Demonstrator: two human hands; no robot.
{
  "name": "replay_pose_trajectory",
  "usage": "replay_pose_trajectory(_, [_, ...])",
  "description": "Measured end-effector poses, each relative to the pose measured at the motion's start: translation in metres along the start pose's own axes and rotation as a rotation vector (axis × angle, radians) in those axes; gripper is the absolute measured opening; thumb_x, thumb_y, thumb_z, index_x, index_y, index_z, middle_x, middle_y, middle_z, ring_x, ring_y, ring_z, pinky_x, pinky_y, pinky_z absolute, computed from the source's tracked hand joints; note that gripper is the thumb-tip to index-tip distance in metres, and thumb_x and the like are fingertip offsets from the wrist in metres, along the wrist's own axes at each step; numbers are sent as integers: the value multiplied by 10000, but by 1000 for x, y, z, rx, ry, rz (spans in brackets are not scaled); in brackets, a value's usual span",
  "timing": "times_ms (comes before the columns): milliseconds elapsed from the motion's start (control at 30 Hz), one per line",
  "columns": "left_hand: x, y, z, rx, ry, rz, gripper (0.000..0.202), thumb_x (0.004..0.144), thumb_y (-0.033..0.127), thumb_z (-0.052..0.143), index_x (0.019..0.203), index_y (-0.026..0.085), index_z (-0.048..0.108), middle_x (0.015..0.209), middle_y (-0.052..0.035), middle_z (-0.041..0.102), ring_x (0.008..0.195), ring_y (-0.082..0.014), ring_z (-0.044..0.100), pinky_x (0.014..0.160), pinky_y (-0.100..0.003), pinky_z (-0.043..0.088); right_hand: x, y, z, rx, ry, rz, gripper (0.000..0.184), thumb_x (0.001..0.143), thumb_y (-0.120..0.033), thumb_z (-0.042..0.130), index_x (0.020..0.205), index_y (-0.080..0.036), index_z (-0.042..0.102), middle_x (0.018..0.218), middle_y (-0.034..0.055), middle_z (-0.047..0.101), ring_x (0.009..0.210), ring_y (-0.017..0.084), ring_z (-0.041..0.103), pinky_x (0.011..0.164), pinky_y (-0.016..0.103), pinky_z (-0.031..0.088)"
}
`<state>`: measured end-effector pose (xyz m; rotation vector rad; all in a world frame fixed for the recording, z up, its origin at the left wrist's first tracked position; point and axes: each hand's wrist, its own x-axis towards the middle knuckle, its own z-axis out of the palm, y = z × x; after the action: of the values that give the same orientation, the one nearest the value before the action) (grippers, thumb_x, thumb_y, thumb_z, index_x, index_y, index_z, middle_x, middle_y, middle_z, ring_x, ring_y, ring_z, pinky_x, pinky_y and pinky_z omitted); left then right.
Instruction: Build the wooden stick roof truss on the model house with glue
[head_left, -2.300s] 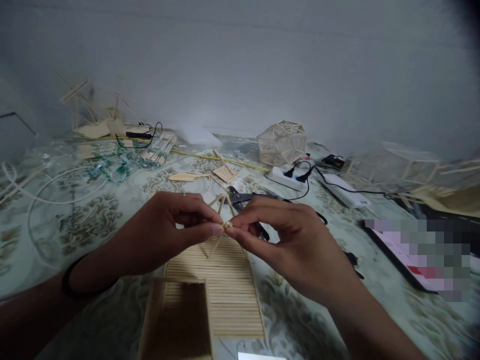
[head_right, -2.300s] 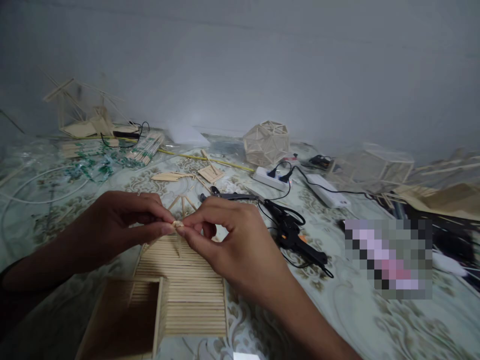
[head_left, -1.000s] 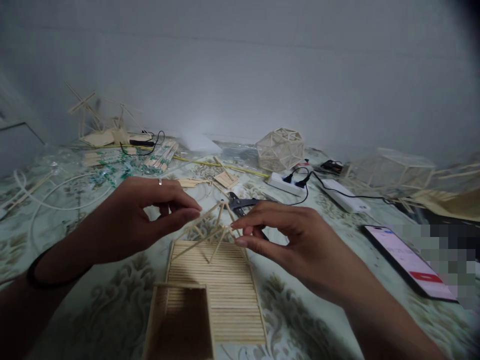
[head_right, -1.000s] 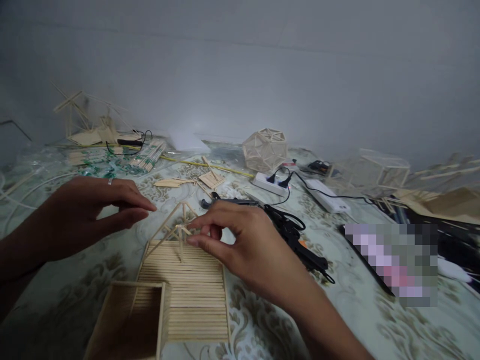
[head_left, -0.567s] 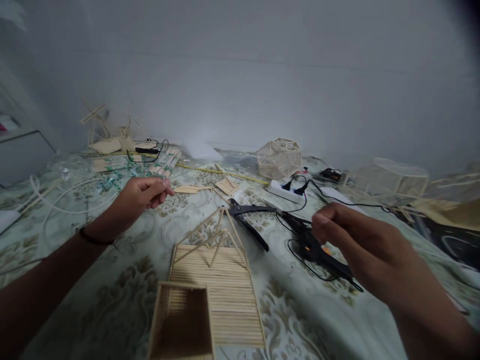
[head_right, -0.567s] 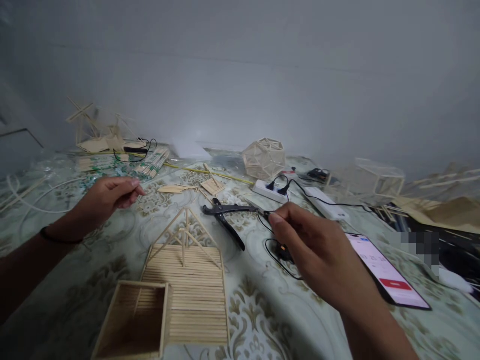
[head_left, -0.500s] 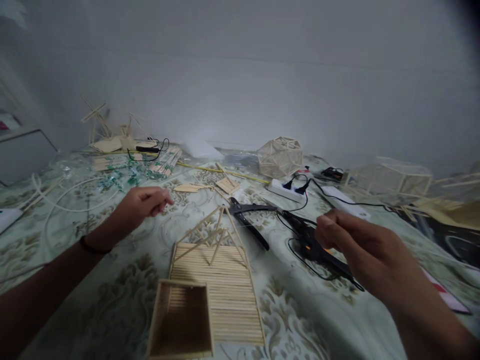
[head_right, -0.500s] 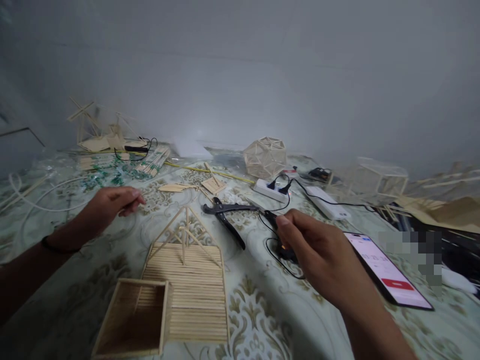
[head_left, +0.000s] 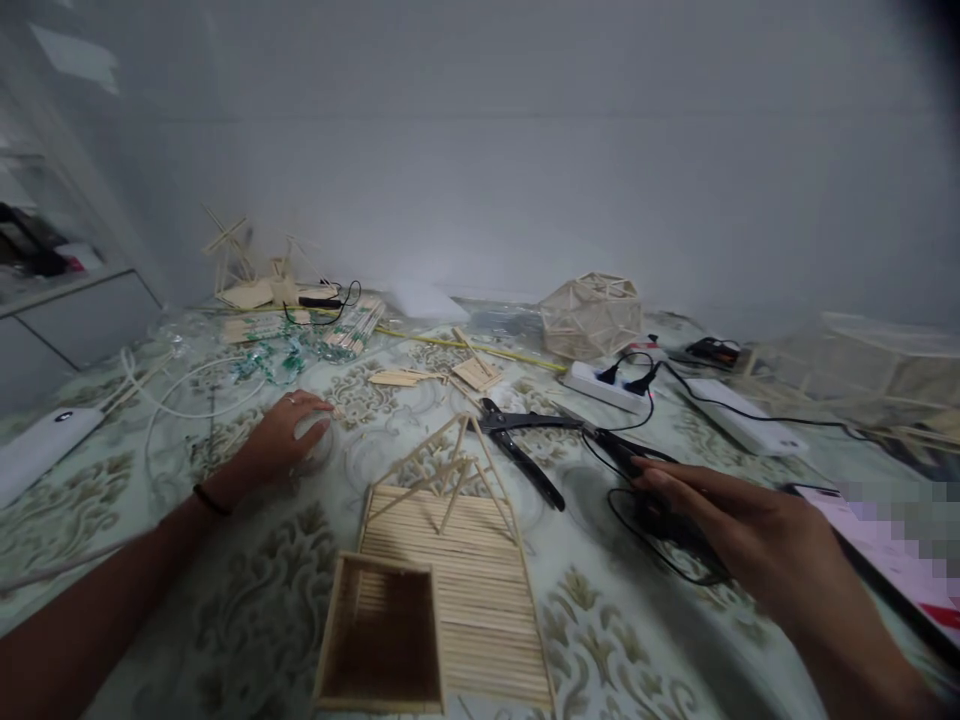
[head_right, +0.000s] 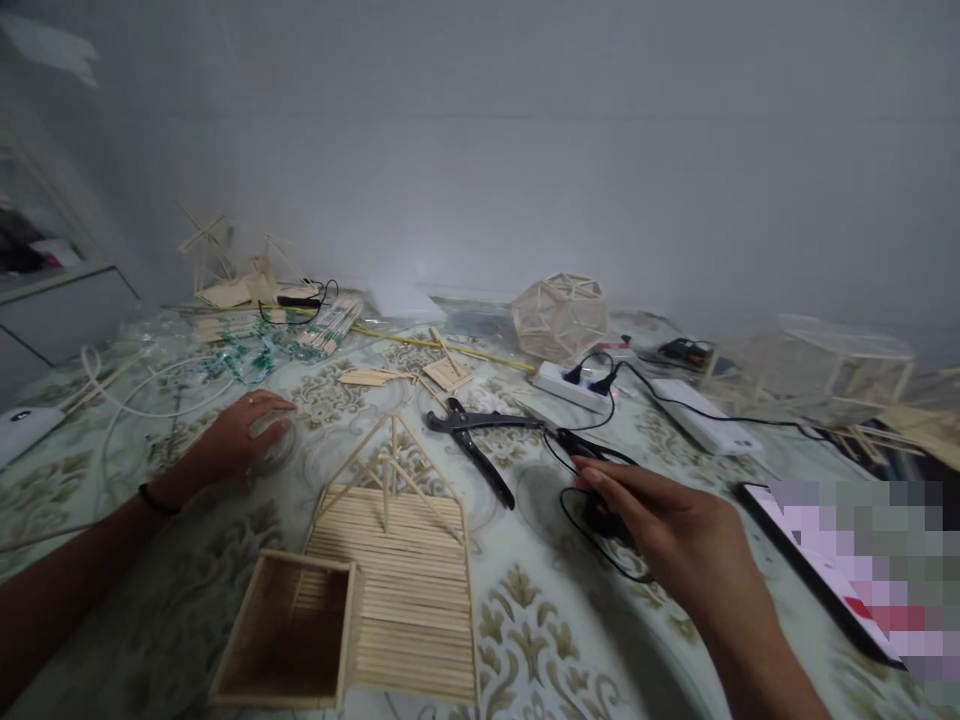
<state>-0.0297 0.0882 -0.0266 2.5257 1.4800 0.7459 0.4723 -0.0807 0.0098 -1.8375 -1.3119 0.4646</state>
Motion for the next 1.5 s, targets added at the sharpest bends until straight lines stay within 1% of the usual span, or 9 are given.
replay_pose_trajectory(100, [-3,-9,8,90,-15,60,512,995,486,522,1362,176,700,1412,-172,703,1357,-359,601,1198,-566,429,0,-3,2,15,63,26,370,676,-666,791,815,-336,884,1002,60,870,1020,442,796,849,518,631])
replay_pose_trajectory(233, [-7,-11,15,176,-62,132,526,1017,472,556,1480,237,641,1582,-158,599,1493,-389,498,1225,-604,371,-2,-6,8,-37,99,1,440,677,-702,772,756,-277,856,872,81,855,834,375,791,685,434,595])
replay_pose_trajectory(367, [-8,-8,17,211,-114,198,456,1030,410,574,1460,288,666,1618,-105,581,1541,-368,464,1243,-563,351,0,-6,10,-85,32,-21,539,808,-719,649,854,-229,871,785,88,827,666,277,744,544,337,532])
replay_pose_trajectory(467, [-7,-7,15,217,-138,218,447,1028,395,582,1454,295,671,1615,-101,587,1536,-369,476,1238,-569,358,3,-6,9,-107,14,-11,651,871,-749,517,896,-208,880,756,104,816,637,267,723,569,350,544])
replay_pose_trajectory(633, [-1,-4,16,179,-148,202,483,1044,434,529,1472,248,654,1577,-151,614,1487,-375,536,1214,-604,413,7,-9,6,-121,15,68,626,759,-778,585,804,-211,847,717,94,794,622,265,702,558,341,507])
replay_pose_trajectory(833, [43,11,32,78,-153,194,461,1094,445,467,1461,232,650,1540,-107,652,1454,-268,576,1222,-433,474,10,-9,0,19,127,60,688,736,-833,611,767,-184,838,681,107,768,610,255,665,605,356,511])
replay_pose_trajectory(967, [78,18,52,83,-151,169,408,1063,396,628,1418,196,651,1527,-139,624,1407,-322,592,1199,-580,471,11,-2,-6,-52,231,171,800,759,-949,468,456,-218,583,441,44,510,451,194,469,492,345,357])
replay_pose_trajectory(1067, [89,22,64,106,-154,155,411,1035,360,696,1401,182,641,1489,-139,617,1325,-322,631,1119,-585,537,10,1,-8,-135,228,177,797,753,-965,452,426,-238,449,409,4,387,422,164,363,481,333,273])
replay_pose_trajectory(1500, [94,27,44,146,-246,179,308,1043,355,687,1278,157,684,1273,-107,712,1101,-251,718,958,-468,629,6,-14,-12,51,130,64,690,791,-852,655,574,-201,728,545,78,654,548,233,596,559,340,449])
